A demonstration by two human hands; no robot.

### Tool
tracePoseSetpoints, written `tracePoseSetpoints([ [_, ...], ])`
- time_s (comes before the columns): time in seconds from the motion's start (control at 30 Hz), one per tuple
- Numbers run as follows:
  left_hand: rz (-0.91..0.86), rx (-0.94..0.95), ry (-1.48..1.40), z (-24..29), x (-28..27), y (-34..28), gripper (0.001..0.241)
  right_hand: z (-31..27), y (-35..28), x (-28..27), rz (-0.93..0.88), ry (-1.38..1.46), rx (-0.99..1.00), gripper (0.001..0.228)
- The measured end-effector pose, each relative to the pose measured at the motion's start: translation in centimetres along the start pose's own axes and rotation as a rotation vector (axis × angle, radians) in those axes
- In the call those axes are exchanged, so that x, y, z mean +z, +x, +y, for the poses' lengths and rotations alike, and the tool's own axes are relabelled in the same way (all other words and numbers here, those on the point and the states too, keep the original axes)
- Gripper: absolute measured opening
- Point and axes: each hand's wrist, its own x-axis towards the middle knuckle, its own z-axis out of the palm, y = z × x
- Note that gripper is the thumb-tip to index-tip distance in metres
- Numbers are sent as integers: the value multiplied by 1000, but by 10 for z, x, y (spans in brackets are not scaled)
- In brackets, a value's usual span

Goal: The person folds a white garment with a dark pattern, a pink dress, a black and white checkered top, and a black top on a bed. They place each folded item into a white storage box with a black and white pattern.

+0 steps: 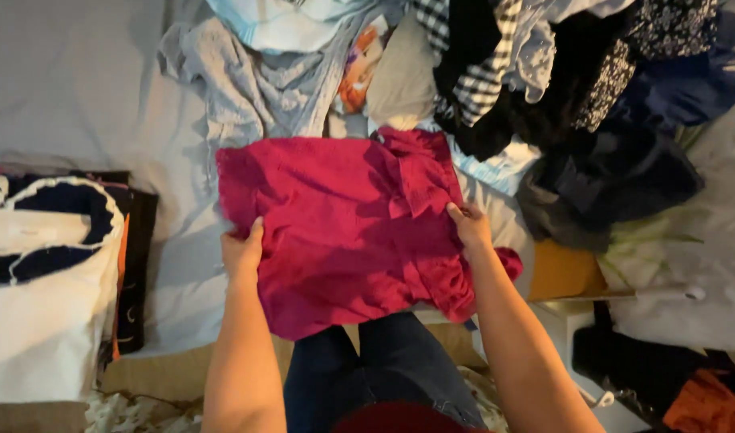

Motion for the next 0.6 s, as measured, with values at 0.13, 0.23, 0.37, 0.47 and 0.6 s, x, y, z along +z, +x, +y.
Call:
tracePoseSetpoints([
  [0.13, -276, -232, -280, 15, -31, -6, 75, -6, -21, -13, -51, 84, 51, 24],
  [0.23, -594, -340, -449, 27, -71, -5, 67, -16, -34, -41, -57, 206, 12, 25],
  [0.37, -766, -278, -753, 65, -145, -28, 47, -73, -96, -85, -170, 471, -22, 8],
  [0.47, -892, -135, -925, 97, -181, -41, 36, -112, -132, -103, -239, 579, -50, 6],
  [0.6, -851, 6, -941, 132, -194, -44, 27, -135, -139, -111, -247, 570, -170, 12],
])
